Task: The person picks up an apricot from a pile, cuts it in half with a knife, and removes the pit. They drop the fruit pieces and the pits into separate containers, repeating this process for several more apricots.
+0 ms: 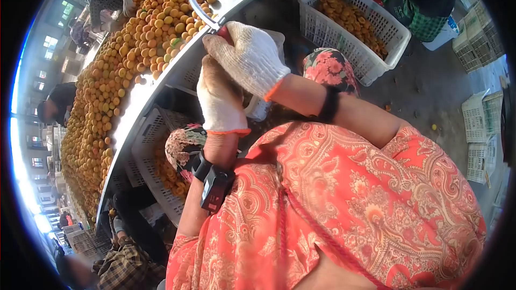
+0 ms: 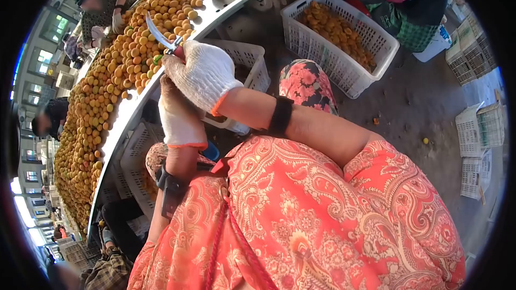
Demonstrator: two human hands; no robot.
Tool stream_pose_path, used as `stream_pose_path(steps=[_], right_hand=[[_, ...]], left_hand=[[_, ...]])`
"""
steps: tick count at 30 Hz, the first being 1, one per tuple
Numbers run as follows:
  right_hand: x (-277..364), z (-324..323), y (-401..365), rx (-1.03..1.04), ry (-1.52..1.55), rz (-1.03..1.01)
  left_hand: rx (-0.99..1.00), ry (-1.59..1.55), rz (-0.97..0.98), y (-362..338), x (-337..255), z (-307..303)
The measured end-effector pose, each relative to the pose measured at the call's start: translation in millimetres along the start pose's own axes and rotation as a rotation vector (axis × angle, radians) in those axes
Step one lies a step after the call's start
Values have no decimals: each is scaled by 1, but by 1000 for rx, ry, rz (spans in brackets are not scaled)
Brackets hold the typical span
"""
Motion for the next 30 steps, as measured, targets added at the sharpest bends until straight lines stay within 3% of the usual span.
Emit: stream_pose_path(steps=[2,3,6,7,10,13,15,20,29,30], right_hand=[[6,-1,-3,-9,-10,-47],[10,-3,-5,-17,-21,-93],[21,-4,-10,-23,7,-214],[22,-2,-11,-32,17,-262],[18,0,-15,-11,-54,-329],[9,4,-19,48,-117,-354],[9,5,-22,92,-90,-402],[5,9,-25,152,-131,-514],[-2,13,-29,233,-83,-605],[-2,14,-30,270,-85,-620]], left_hand=[[-115,-82,-213,-10,-2,10],[79,-154,-188,-11,-7,23],[-131,-106,-287,-26,-6,14],[-55,-89,-301,-21,-2,7],[-72,-92,-393,-25,8,4],[-174,-35,-486,-33,13,-4],[-271,240,-510,-42,9,-13],[-306,133,-572,-39,18,-19],[-226,73,-750,-27,38,-50],[-90,44,-775,-27,41,-48]])
Point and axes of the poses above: each hand's wrist, its own y-axis towards the middle knuckle, its own z-axis out of the palm, x = y × z, the point moved 6 cm from there along y, towards the middle knuckle, and after that the axes turned 13 degrees about -x, right-handed, at the moved point
